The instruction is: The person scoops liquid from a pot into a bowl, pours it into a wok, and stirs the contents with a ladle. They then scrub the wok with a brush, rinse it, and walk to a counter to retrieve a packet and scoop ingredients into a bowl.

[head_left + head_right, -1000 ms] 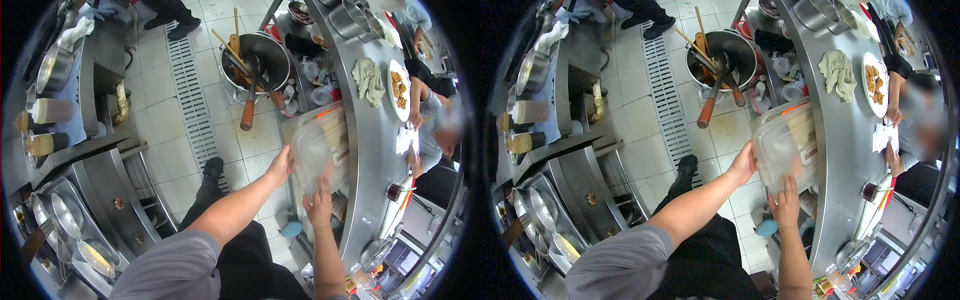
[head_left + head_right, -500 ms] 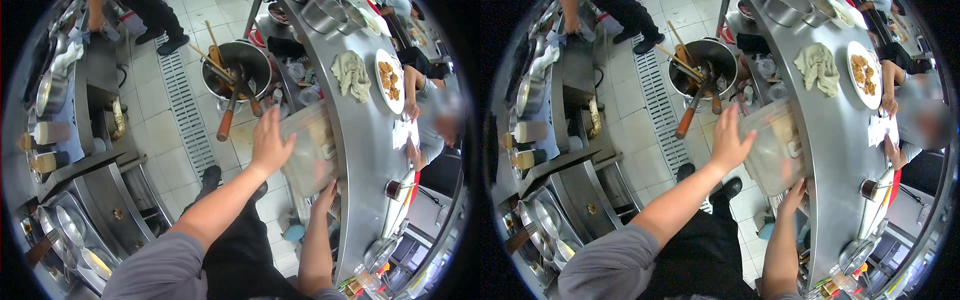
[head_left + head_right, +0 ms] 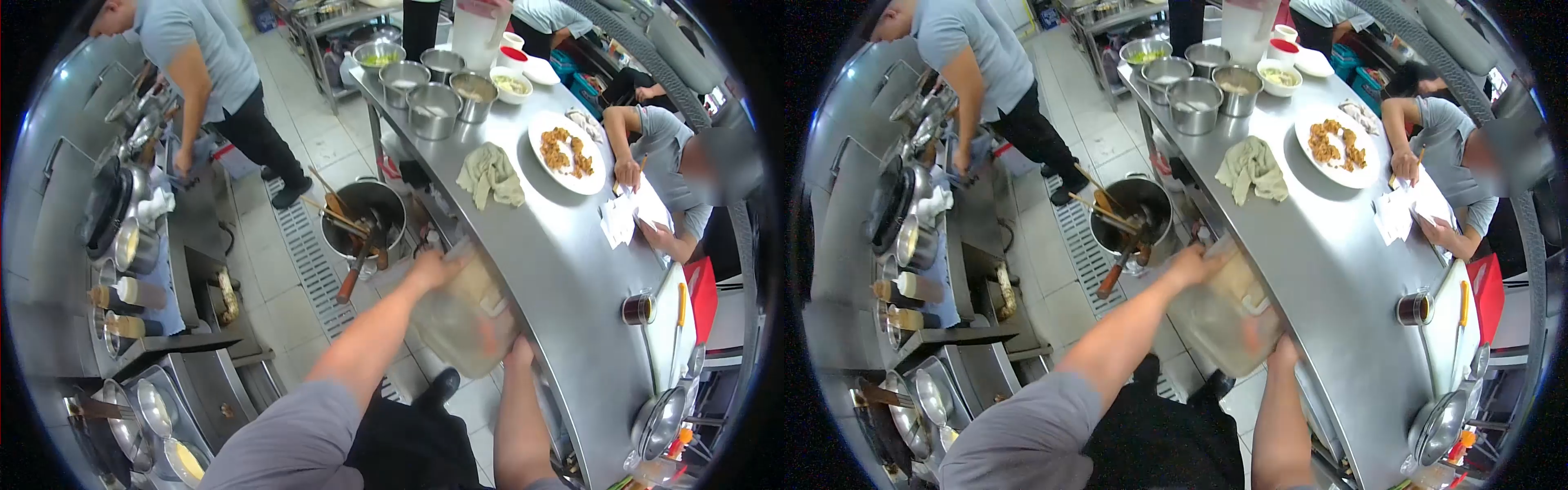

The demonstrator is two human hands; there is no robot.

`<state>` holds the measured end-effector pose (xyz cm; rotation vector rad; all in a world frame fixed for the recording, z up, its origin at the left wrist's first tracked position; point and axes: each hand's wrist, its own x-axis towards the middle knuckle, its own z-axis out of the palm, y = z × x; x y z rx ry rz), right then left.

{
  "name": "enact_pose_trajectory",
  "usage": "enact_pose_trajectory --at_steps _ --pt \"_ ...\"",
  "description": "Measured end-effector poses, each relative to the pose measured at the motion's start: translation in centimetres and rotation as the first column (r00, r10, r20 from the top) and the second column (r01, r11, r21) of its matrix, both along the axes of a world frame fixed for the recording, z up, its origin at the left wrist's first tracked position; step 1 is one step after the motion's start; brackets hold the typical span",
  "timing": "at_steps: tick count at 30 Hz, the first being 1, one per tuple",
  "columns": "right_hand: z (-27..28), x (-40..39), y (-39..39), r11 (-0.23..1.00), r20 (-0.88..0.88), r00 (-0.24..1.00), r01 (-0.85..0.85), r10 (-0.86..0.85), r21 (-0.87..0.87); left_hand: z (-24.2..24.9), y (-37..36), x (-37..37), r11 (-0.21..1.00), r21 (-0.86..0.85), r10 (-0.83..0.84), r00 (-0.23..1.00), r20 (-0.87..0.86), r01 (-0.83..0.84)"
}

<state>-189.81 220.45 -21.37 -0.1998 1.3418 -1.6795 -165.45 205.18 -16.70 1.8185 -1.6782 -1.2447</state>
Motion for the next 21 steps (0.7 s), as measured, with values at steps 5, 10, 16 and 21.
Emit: enact_pose_trajectory --at_steps 5,10,16,21 --pt "1.9 3.6 4.3 0.989 -0.197 0.980 0.051 -0.024 0.136 1.0 6.6 4.1 0.997 0.041 0.066 0.996 0.053 -0.068" --pt "5.4 8.4 9.6 0.962 -0.137 0.990 0.020 0.018 0.272 4.3 14.3 8.6 0.984 0.071 0.153 0.980 0.125 -0.162" --pt "9.4 12.1 14.1 0.903 -0.097 0.984 -0.095 0.149 0.419 6.5 21.8 13.9 0.953 0.154 0.238 0.960 0.146 -0.260" --pt "11.5 13.8 15.8 0.838 -0.253 0.860 -0.297 0.443 0.457 10.8 24.8 17.4 0.898 0.211 0.375 0.923 0.091 -0.385"
